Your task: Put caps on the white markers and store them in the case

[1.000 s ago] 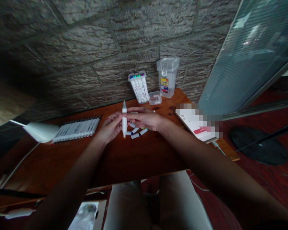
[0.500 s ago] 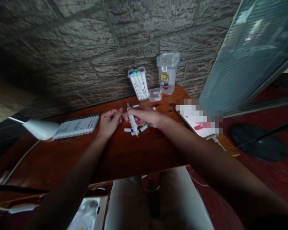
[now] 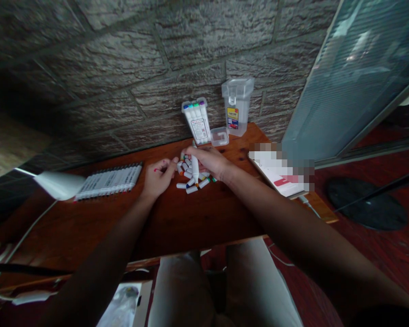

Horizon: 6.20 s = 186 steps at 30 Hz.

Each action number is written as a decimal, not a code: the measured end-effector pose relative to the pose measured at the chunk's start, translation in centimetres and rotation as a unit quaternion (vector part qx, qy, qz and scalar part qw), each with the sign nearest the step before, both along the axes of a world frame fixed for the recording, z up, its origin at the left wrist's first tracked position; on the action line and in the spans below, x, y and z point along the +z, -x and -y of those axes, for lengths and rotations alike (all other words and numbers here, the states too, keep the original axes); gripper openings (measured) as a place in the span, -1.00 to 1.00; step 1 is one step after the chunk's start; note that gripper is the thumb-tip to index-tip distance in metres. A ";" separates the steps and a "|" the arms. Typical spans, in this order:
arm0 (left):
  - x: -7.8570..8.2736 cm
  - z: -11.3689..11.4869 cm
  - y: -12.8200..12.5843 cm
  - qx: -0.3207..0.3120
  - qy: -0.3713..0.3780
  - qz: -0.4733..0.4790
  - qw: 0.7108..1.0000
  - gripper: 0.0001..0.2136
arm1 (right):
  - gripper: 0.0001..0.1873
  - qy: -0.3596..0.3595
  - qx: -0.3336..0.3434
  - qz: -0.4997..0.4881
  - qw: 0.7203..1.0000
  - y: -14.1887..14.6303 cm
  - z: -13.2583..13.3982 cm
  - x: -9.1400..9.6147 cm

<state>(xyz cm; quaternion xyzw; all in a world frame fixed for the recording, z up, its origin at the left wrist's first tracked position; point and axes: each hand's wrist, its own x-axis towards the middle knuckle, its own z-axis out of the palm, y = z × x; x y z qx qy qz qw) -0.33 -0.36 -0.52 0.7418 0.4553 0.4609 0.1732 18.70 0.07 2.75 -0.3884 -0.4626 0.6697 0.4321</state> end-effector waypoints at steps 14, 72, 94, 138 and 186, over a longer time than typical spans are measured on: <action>0.0 0.1 -0.1 -0.013 0.004 -0.015 1.000 -0.60 | -0.61 -0.027 0.007 0.008 1.000 0.2 -0.1 -0.3; 1.7 2.1 -0.1 -0.105 -0.147 -0.058 0.982 -0.57 | -0.46 -0.269 0.127 0.109 0.949 1.0 2.2 -0.3; 0.1 0.2 1.4 -0.016 0.046 -0.221 0.974 -0.77 | -0.47 -0.015 -0.081 -0.003 0.997 0.5 -0.1 -0.5; 0.2 0.1 1.2 -0.015 0.073 -0.197 0.977 -0.77 | -0.46 -0.034 -0.030 0.028 0.999 0.3 0.3 0.4; 0.1 -0.1 1.2 0.011 0.082 -0.136 0.987 -0.88 | -0.74 -0.135 -0.075 -0.010 0.988 -0.3 0.0 0.4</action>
